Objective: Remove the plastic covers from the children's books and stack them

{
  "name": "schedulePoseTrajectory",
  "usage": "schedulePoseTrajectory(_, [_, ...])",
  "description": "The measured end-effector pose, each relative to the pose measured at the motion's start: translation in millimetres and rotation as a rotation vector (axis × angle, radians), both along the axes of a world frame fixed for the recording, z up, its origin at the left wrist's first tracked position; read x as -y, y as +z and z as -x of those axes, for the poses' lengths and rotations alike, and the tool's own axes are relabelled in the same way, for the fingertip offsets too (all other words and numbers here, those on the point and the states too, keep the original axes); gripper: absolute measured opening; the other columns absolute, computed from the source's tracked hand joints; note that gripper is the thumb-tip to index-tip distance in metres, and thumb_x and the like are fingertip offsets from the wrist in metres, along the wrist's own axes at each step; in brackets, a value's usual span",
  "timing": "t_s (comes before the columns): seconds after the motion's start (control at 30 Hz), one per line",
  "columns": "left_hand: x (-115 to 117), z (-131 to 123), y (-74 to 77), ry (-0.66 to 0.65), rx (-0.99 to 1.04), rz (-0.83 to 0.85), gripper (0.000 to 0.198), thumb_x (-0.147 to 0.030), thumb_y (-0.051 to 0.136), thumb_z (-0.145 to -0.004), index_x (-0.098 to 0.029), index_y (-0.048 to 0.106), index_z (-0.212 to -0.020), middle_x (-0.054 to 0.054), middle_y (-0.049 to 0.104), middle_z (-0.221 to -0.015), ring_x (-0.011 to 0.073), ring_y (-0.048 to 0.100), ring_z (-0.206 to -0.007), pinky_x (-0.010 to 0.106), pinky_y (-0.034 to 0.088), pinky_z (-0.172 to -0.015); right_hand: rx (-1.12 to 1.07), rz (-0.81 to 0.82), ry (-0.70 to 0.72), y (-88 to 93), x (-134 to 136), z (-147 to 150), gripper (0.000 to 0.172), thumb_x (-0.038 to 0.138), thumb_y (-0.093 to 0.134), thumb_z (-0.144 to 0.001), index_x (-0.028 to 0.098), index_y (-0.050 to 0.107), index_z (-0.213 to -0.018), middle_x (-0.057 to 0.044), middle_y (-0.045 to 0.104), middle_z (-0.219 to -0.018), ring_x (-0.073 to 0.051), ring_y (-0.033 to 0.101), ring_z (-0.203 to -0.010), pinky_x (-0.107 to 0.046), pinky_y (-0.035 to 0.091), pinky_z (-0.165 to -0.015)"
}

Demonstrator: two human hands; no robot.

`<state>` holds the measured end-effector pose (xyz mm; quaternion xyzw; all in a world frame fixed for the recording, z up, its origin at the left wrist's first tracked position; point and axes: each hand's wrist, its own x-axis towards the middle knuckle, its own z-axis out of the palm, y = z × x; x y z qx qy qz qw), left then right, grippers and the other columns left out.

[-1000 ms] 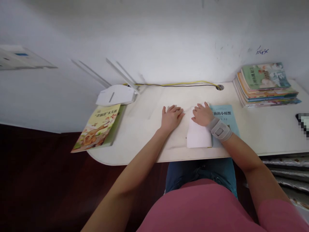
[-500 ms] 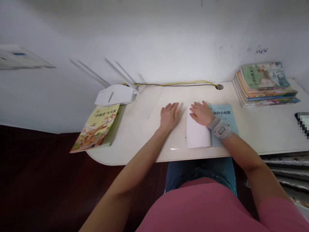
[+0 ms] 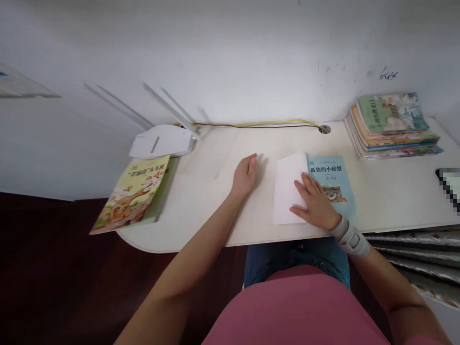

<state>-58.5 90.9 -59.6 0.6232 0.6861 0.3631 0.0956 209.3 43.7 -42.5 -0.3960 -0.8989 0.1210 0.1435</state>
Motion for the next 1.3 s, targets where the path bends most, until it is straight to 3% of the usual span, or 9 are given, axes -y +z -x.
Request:
schedulePoseTrajectory(0.1, [3,0,2.2,0.025,0.027,0.034,0.052,-0.044,0.022,-0.097,-0.014,0.056,-0.122,0.013,0.061,-0.125,0.0212,0.054,-0.119,0.039,0.041,-0.102,0.050,-0.001,-0.054,-3.4,3,7,0.069,0.051,0.043,-0.089,0.015,0.029,-0.146,-0.017,0.014,-0.156,-0.028,0.008,-0.144,-0.052,0.024,-0.112])
schedulePoseTrajectory(0.23, [3,0,3.0,0.017,0.020,0.052,0.052,-0.044,0.023,-0.097,-0.014,0.056,-0.122,0.012,0.062,-0.124,0.0220,0.054,-0.118,0.040,0.041,-0.102,0.101,-0.011,-0.016,0.8,1,8,0.069,0.051,0.042,-0.089,0.015,0.029,-0.147,-0.014,0.011,-0.157,-0.028,0.006,-0.144,-0.052,0.021,-0.112])
schedulePoseTrajectory(0.37, [0,1,2.1,0.001,-0.010,0.060,0.053,-0.044,0.022,-0.096,-0.013,0.057,-0.121,0.014,0.063,-0.121,0.0230,0.056,-0.116,0.040,0.041,-0.102,0.109,-0.003,0.030,2.8,-1,5,0.070,0.054,0.042,-0.089,0.017,0.029,-0.147,-0.012,0.016,-0.156,-0.028,0.006,-0.144,-0.052,0.020,-0.112])
schedulePoseTrajectory(0.63, [2,1,1.9,0.004,-0.018,0.059,0.053,-0.044,0.022,-0.096,-0.013,0.056,-0.122,0.014,0.062,-0.122,0.0228,0.055,-0.117,0.040,0.041,-0.102,0.021,0.009,0.042,0.1,1,2,0.057,0.049,0.046,-0.089,0.018,0.046,-0.137,-0.010,0.027,-0.154,-0.029,0.008,-0.144,-0.052,0.021,-0.113])
schedulePoseTrajectory(0.73, [3,0,3.3,0.006,-0.003,0.058,0.051,-0.043,0.023,-0.096,-0.012,0.056,-0.122,0.014,0.062,-0.124,0.0227,0.054,-0.118,0.040,0.040,-0.102,-0.112,0.077,0.014,-2.3,-11,-2,0.067,0.052,0.043,-0.089,0.016,0.033,-0.144,-0.013,0.020,-0.156,-0.026,0.010,-0.144,-0.050,0.024,-0.113])
schedulePoseTrajectory(0.87, [2,3,1.7,0.009,0.011,0.071,0.044,-0.035,0.027,-0.095,-0.013,0.054,-0.123,0.014,0.060,-0.126,0.0225,0.053,-0.119,0.041,0.040,-0.103,-0.160,0.189,-0.116,-5.3,-50,6,0.082,0.054,0.041,-0.088,0.008,0.011,-0.149,-0.020,0.015,-0.155,-0.026,0.012,-0.144,-0.048,0.021,-0.114])
schedulePoseTrajectory(1.0, [-1,8,-4.6,0.022,0.019,0.076,0.041,-0.021,0.031,-0.090,-0.015,0.050,-0.126,0.013,0.058,-0.129,0.0216,0.052,-0.121,0.042,0.039,-0.105,-0.083,0.140,-0.107,-7.8,-77,25,0.081,0.047,0.045,-0.086,0.006,0.013,-0.149,-0.021,0.014,-0.155,-0.027,0.012,-0.144,-0.048,0.019,-0.114])
schedulePoseTrajectory(1.3, [-2,11,-4.7,0.027,-0.058,0.123,0.048,-0.007,0.031,-0.083,-0.015,0.050,-0.127,0.014,0.056,-0.128,0.0233,0.050,-0.120,0.042,0.041,-0.103,-0.012,0.054,-0.079,-8.9,-72,27,0.079,0.037,0.049,-0.082,0.008,0.018,-0.148,-0.018,0.016,-0.155,-0.028,0.016,-0.143,-0.048,0.022,-0.113])
